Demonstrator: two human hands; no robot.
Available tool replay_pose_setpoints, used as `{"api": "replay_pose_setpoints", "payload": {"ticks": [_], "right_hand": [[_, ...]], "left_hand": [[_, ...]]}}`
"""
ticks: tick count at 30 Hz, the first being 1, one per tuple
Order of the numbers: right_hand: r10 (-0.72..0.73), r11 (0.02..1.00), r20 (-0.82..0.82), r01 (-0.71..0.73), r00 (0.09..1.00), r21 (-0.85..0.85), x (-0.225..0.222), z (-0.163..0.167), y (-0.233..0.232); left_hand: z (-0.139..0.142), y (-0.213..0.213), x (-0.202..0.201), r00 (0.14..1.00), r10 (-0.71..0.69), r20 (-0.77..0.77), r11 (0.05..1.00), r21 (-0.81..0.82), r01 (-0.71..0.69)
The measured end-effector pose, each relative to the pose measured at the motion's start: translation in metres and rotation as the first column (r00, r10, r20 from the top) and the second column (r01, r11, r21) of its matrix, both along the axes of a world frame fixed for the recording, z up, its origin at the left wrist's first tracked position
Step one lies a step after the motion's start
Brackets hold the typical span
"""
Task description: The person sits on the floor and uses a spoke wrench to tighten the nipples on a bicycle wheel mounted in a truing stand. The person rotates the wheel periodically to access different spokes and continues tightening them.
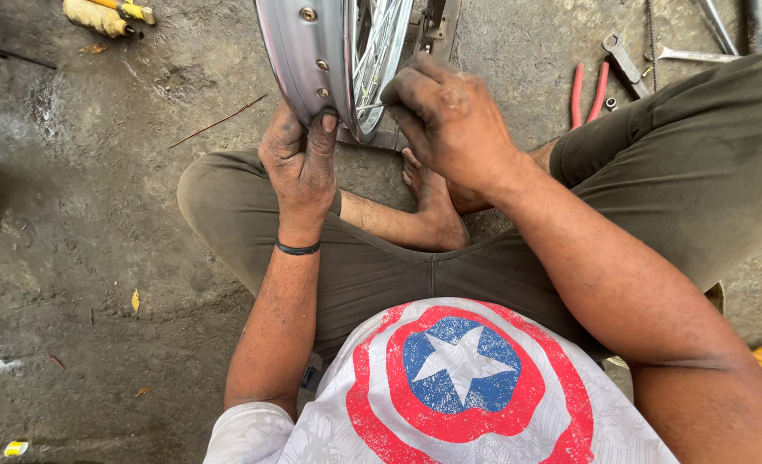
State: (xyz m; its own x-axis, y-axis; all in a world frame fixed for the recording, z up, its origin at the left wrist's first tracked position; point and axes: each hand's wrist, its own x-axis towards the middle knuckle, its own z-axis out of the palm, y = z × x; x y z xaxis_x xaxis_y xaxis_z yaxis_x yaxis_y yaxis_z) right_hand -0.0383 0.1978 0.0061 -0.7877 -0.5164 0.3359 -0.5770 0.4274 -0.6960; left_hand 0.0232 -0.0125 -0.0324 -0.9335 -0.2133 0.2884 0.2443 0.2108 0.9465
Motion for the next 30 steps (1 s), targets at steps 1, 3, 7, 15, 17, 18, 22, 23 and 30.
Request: {"api": "replay_pose_setpoints", "payload": {"ticks": [1, 3, 7, 15, 17, 18, 22, 23, 30], "right_hand": [[-0.006, 1.0, 0.007, 0.006, 1.0, 0.02, 0.001, -0.003, -0.002], [-0.009, 0.998, 0.022, 0.008, 1.0, 0.059, 0.001, -0.011, -0.008], [-0.029, 0.986, -0.111, 0.047, 0.993, 0.16, -0.002, -0.03, -0.025], [0.015, 0.972, -0.157, 0.023, 0.987, 0.235, -0.006, -0.018, -0.024], [0.0, 0.974, -0.269, 0.061, 0.963, 0.218, -0.001, 0.0, -0.011], [-0.009, 0.974, -0.329, 0.082, 0.944, 0.211, -0.001, 0.009, -0.007], [0.055, 0.963, -0.472, 0.077, 0.88, 0.257, 0.005, 0.025, -0.006], [0.052, 0.96, -0.491, 0.092, 0.87, 0.265, 0.005, 0.025, -0.006], [-0.005, 0.984, -0.577, 0.107, 0.817, 0.143, -0.007, -0.01, -0.004]], "left_hand": [[0.0, 0.001, 0.0, 1.0, -0.008, -0.008, 1.0, 0.028, 0.009], [0.0, 0.002, 0.0, 1.0, 0.007, -0.016, 0.999, 0.038, -0.006], [0.001, 0.002, 0.0, 0.999, 0.041, -0.005, 0.999, -0.001, -0.041], [-0.004, -0.009, 0.001, 1.0, -0.013, 0.002, 0.995, -0.097, 0.013], [-0.006, -0.012, 0.001, 0.999, -0.028, 0.019, 0.996, -0.086, 0.029], [-0.007, -0.012, 0.001, 0.999, -0.037, 0.034, 0.999, -0.023, 0.037], [-0.01, -0.006, 0.004, 0.992, -0.041, 0.117, 0.997, 0.075, 0.033], [-0.011, -0.005, 0.004, 0.99, -0.029, 0.139, 0.998, 0.058, 0.021], [-0.019, -0.01, 0.004, 0.996, -0.035, 0.085, 0.999, 0.031, 0.032]]}}
